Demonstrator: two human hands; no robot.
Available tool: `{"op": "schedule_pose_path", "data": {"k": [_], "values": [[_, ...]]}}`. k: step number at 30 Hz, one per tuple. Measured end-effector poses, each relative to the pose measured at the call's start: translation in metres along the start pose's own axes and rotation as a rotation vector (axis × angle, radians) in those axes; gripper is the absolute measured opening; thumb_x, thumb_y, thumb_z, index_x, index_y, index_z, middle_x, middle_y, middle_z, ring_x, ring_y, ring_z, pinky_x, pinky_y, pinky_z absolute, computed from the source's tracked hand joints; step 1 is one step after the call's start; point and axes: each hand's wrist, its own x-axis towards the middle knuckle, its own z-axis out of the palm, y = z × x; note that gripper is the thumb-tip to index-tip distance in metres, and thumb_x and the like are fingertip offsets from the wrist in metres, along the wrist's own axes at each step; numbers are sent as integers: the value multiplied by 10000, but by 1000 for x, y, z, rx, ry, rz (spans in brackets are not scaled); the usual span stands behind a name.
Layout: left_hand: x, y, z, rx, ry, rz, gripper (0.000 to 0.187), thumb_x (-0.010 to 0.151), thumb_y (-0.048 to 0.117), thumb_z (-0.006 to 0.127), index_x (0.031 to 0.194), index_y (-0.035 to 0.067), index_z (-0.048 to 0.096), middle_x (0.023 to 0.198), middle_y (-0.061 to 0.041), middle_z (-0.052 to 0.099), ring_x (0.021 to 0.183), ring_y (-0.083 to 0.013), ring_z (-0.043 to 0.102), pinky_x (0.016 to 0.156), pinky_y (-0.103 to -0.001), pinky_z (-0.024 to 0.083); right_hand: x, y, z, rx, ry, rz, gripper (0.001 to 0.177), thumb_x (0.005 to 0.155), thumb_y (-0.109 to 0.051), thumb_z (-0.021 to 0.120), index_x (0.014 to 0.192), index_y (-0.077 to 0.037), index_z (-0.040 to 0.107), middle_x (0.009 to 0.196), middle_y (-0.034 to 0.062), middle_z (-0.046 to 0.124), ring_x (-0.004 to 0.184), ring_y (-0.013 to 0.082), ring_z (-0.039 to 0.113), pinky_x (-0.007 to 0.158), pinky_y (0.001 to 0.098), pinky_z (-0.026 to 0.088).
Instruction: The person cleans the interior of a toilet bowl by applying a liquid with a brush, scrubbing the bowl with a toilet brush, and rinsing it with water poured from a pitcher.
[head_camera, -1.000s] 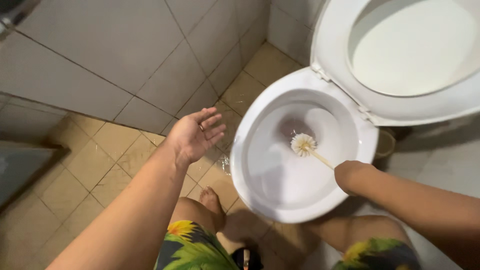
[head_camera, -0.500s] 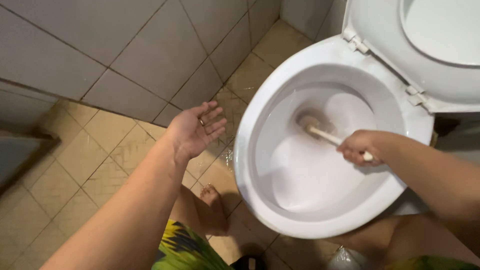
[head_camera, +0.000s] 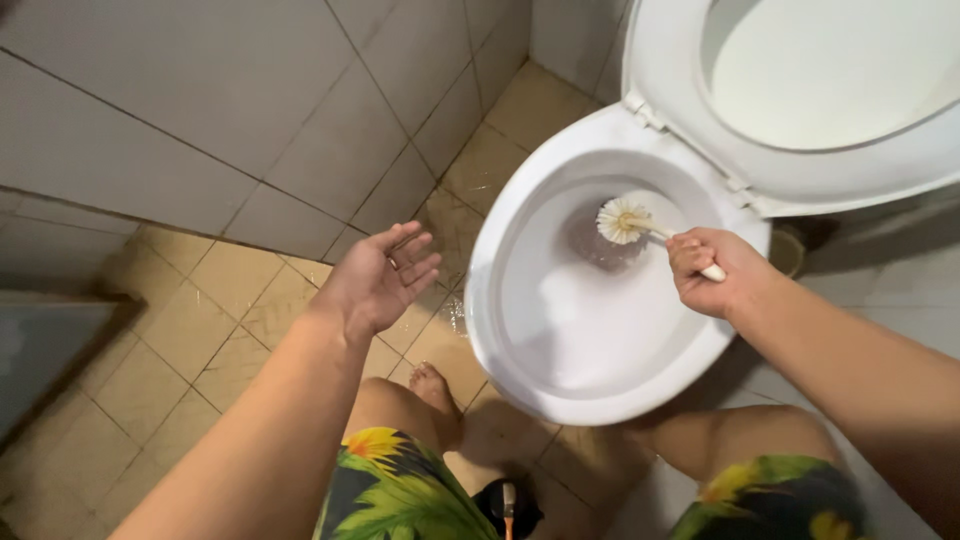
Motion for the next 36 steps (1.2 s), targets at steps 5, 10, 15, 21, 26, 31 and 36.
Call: {"op": "schedule_pose_path", "data": {"k": [5, 10, 15, 21, 26, 31, 36], "values": [[-44, 22, 30, -14, 4, -7, 340, 1041, 289, 454, 1294, 103, 585, 1309, -72, 625, 1258, -329, 584, 1109, -448, 473, -36, -5, 18, 90, -72, -73, 179, 985, -3, 498, 827, -66, 442, 610, -63, 454, 415, 19, 408, 357, 133, 367], [-53, 38, 39, -9, 27, 10, 321, 1036, 255, 472, 1315, 123, 558, 1327, -85, 608, 1320, -357, 566, 1132, -466, 471, -38, -5, 14, -49, -14, -19, 222, 972, -22, 516, 802, -113, 408, 615, -65, 457, 414, 16, 389, 345, 143, 335], [-19, 33, 21, -12, 2, 60, 370, 1046, 297, 433, 1333, 96, 549, 1319, -100, 609, 1325, -353, 549, 1127, -460, 456, -44, 8, 2, -960, 94, -98, 75, 934, -44, 555, 1006, -36, 539, 616, -34, 429, 423, 34, 328, 326, 211, 227], [27, 8, 2, -30, 8, 78, 305, 1048, 283, 448, 1258, 107, 584, 1285, -81, 596, 1261, -330, 547, 1133, -476, 443, -40, 11, 6, -1370, 230, -82, 216, 919, -31, 578, 1132, -22, 610, 639, 12, 477, 447, 84, 349, 374, 254, 279], [63, -18, -9, -74, 19, 82, 300, 1042, 276, 473, 1246, 91, 593, 1279, -86, 625, 1258, -325, 552, 1155, -471, 424, 27, 14, 24, -1544, 210, -31, 167, 941, -32, 594, 1042, 100, 597, 644, 48, 506, 460, 112, 398, 381, 284, 311], [88, -33, -32, -84, 30, 90, 347, 1052, 282, 461, 1283, 60, 595, 1344, -123, 620, 1399, -358, 460, 1211, -474, 354, 74, 5, 12, -1556, 234, -25, 171, 943, -22, 606, 1000, 138, 588, 629, 58, 517, 458, 113, 409, 386, 289, 315], [110, -35, -47, -80, 13, 90, 386, 1040, 277, 454, 1358, 93, 570, 1486, -129, 517, 1459, -368, 357, 1219, -464, 286, 114, -4, 14, -2070, 313, 56, 176, 926, -33, 641, 895, 133, 687, 639, 115, 605, 483, 178, 505, 422, 350, 415]]}}
